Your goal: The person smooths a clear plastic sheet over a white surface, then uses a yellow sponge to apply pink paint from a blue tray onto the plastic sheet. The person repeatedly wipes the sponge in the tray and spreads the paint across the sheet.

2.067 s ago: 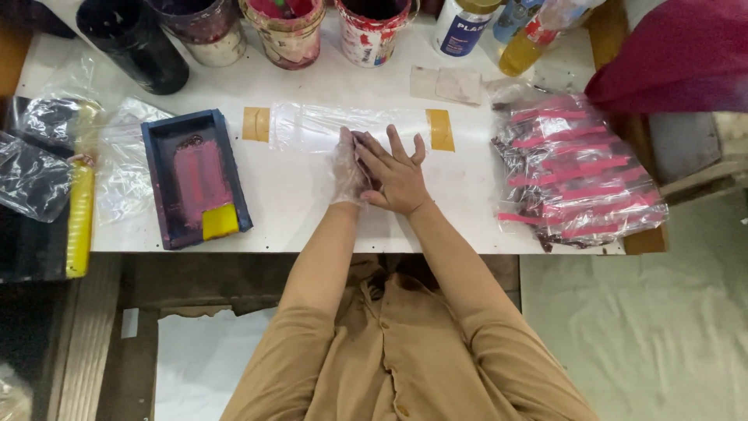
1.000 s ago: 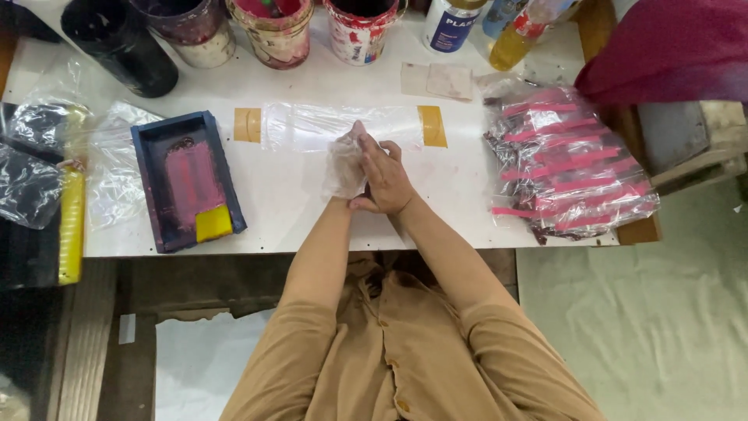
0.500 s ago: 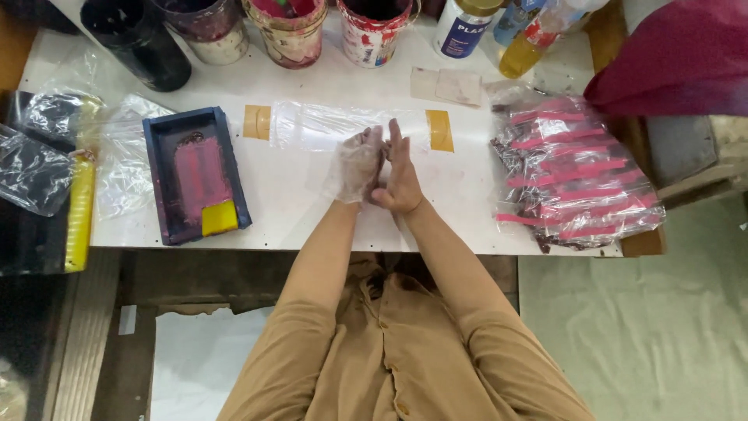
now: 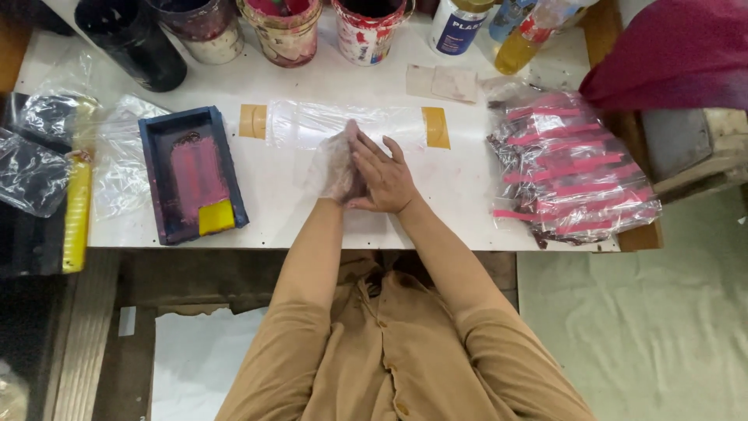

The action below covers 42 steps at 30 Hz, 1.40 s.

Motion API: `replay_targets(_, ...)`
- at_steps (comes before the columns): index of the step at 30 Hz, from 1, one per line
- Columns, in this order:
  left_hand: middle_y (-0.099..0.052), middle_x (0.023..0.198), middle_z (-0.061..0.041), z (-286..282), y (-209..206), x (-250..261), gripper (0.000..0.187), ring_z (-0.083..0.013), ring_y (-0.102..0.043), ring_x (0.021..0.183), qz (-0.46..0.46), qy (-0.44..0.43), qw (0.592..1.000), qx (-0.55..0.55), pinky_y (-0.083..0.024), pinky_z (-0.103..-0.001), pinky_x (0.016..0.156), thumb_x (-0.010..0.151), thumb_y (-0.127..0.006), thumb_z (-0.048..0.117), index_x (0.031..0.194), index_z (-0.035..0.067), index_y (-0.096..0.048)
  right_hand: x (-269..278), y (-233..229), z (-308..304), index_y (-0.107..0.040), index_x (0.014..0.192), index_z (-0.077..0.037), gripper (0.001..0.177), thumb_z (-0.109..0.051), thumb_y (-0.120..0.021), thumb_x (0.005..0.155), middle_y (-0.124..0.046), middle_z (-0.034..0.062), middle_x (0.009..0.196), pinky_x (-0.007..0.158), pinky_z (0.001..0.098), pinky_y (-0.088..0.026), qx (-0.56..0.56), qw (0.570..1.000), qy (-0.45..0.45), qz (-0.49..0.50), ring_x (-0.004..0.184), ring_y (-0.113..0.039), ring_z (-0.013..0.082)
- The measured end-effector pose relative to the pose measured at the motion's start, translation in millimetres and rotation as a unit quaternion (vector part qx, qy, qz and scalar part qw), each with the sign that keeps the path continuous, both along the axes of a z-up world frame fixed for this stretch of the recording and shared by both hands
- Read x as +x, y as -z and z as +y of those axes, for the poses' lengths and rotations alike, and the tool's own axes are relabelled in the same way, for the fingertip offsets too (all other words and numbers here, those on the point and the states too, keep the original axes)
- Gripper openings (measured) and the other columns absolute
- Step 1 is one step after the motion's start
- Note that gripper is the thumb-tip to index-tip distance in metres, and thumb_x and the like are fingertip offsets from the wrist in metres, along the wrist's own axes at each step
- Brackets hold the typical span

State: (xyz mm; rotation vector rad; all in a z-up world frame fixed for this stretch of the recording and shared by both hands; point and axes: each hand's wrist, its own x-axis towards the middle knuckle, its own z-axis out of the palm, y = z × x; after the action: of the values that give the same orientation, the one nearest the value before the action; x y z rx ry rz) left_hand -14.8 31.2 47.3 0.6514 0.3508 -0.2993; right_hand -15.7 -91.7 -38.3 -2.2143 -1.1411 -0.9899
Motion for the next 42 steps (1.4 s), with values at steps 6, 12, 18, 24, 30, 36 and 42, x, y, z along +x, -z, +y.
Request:
replay_targets(6,-0.059,0.067,0.006,-2,1,0,0.042,-0.0001,-0.058,0.054,-0.015,-0.007,1.000,0.023,-0.043,-0.007,0.047,0.101,-0.056,0.052,0.086,0.013,-0.060,0,22,2,-0.038,0.151,-0.021,0.096,-0.091,-0.039,0.085,-0.049,0.0115,0.156,0.110,0.0557,-0.028,-0.041,0.997,0.066,-0.022,0.107,-0.069,0.0335)
replay_targets(12,-0.055,0.062,0.003,1,1,0,0.039,-0.0054,-0.054,0.050,-0.035,-0.013,0.998,0.054,-0.041,-0.012,0.045,0.100,-0.059,0.045,0.083,0.011,-0.059,1,33,4,-0.043,0.153,-0.031,0.086,-0.088,-0.038,0.089,-0.049,0.0048,0.157,0.109,0.0551,-0.028,-0.106,0.989,0.106,-0.013,0.116,-0.065,0.0347)
replay_targets(18,-0.050,0.057,0.001,6,19,8,0.036,-0.0108,-0.051,0.046,-0.054,-0.034,0.995,0.082,-0.040,-0.018,0.042,0.099,-0.063,0.039,0.079,0.010,-0.057,-10,9,7,-0.046,0.152,-0.025,0.090,-0.088,-0.029,0.091,-0.047,0.0071,0.159,0.115,0.0537,-0.019,-0.130,0.984,0.120,0.027,0.143,-0.048,0.0290)
replay_targets(24,-0.056,0.052,-0.006,8,56,23,0.068,-0.0129,-0.054,0.041,-0.065,-0.126,0.989,0.051,-0.042,-0.020,0.039,0.097,-0.045,0.071,0.087,0.009,-0.071,-9,8,10,-0.049,0.151,-0.024,0.103,-0.096,-0.015,0.086,-0.038,0.0042,0.165,0.120,0.0524,-0.008,-0.123,0.969,0.216,0.010,0.154,-0.029,0.0302)
replay_targets(30,-0.061,0.065,-0.005,12,56,18,0.078,-0.0168,-0.066,0.061,-0.086,-0.103,0.991,0.025,-0.055,-0.025,0.060,0.094,-0.039,0.077,0.105,0.006,-0.069,0,19,6,-0.053,0.149,-0.027,0.100,-0.096,-0.017,0.086,-0.035,0.0087,0.166,0.120,0.0545,-0.004,-0.067,0.960,0.271,0.000,0.155,-0.022,0.0358)
replay_targets(36,-0.063,0.078,-0.008,12,88,29,0.089,-0.0177,-0.072,0.079,-0.111,-0.027,0.991,0.073,-0.061,-0.029,0.077,0.091,-0.033,0.085,0.118,0.007,-0.066,4,18,3,-0.054,0.146,-0.026,0.081,-0.083,-0.026,0.095,-0.042,0.0080,0.162,0.118,0.0515,-0.009,0.005,0.968,0.252,0.002,0.151,-0.032,0.0330)
replay_targets(42,-0.061,0.062,-0.006,7,94,29,0.079,-0.0138,-0.065,0.051,-0.146,0.009,0.988,0.054,-0.048,-0.014,0.043,0.096,-0.037,0.076,0.119,0.007,-0.070,12,27,-3,-0.066,0.114,-0.024,0.075,-0.089,-0.037,0.089,-0.060,0.0008,0.144,0.116,0.0517,-0.010,0.041,0.968,0.246,0.016,0.145,-0.040,0.0293)
